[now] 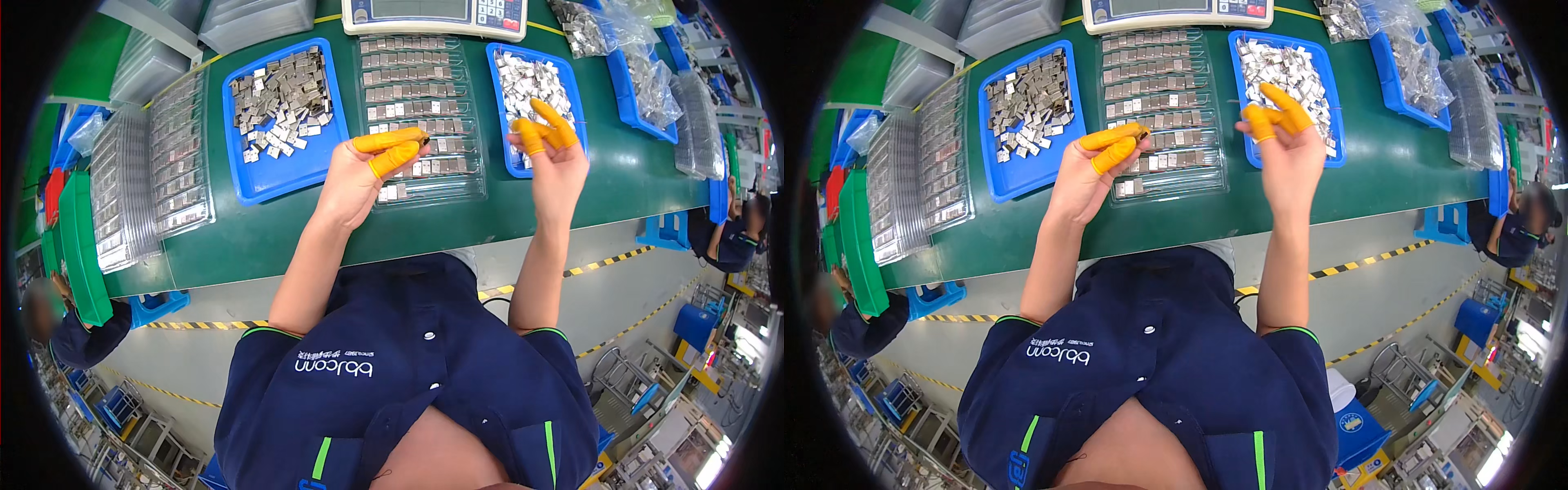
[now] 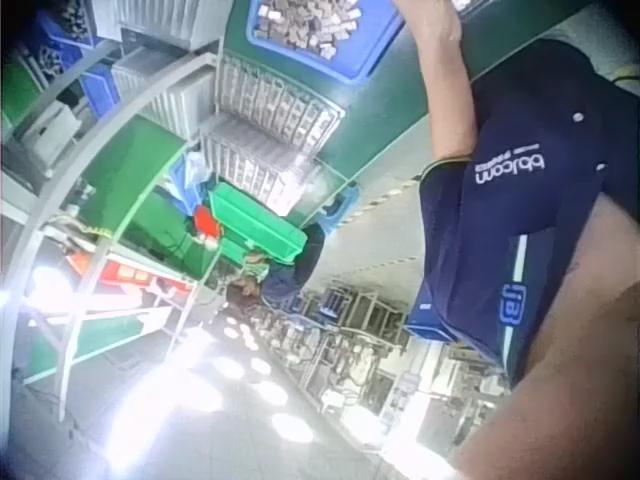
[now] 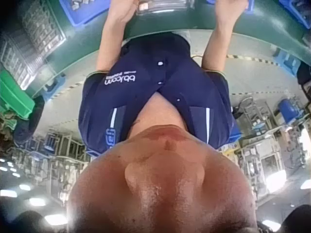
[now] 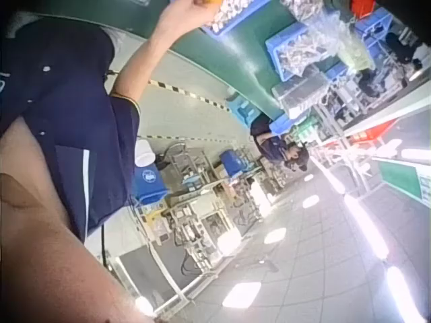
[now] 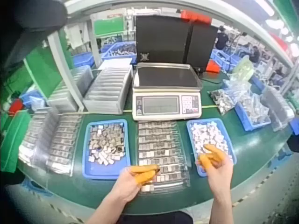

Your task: The person sorts small electronic components by hand, taking them from plastic trays and a plastic bag and placing them into organized compartments.

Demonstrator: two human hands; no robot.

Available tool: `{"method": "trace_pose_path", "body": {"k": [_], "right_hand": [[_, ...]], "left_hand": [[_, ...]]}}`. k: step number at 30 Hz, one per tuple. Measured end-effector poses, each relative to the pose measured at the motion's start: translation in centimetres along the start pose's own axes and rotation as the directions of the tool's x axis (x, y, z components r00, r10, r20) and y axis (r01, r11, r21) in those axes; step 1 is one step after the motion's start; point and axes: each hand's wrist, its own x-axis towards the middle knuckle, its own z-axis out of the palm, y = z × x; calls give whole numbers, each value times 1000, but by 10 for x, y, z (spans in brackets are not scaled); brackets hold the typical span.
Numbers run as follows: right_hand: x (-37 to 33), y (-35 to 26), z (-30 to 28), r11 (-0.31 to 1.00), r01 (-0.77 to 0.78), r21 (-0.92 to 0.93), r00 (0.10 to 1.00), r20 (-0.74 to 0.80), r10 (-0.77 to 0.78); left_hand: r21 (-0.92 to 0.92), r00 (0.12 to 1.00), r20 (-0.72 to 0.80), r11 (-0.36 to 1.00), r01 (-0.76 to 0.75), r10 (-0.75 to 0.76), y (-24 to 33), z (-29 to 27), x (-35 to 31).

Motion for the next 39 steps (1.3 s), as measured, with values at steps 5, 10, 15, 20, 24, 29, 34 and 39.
{"method": "trace_pose_path", "body": {"k": [5, 10, 15, 20, 24, 29, 34, 39], "right_hand": [[-25, -7, 28, 978, -57, 200, 980, 198, 16], [-42, -15, 43, 971, -133, 201, 920, 389, 46], [-37, -9, 44, 968, 251, -6, 908, 347, -234], [-42, -10, 50, 948, -27, 316, 944, 321, -80], [-45, -5, 55, 984, 61, 170, 933, 339, -116], [-46, -10, 55, 979, 206, 0, 917, 350, -193], [-39, -8, 47, 970, 234, -65, 889, 419, -186], [-40, -15, 44, 966, 248, -79, 860, 476, -182]], "left_hand": [[-123, 991, -38, 984, -129, 126, 1, 6, -2], [-48, 991, -97, 994, -98, 93, 2, 0, -7], [47, 986, -108, 991, -124, 129, 5, -4, -14], [22, 977, -141, 987, -159, 161, 7, 2, -17], [49, 974, -131, 983, -178, 183, 7, 4, -19], [126, 967, -105, 968, -217, 231, 10, 5, -23], [340, 941, -57, 892, -296, 334, 10, 5, -28], [300, 967, -50, 928, -223, 249, 12, 6, -33]]}}
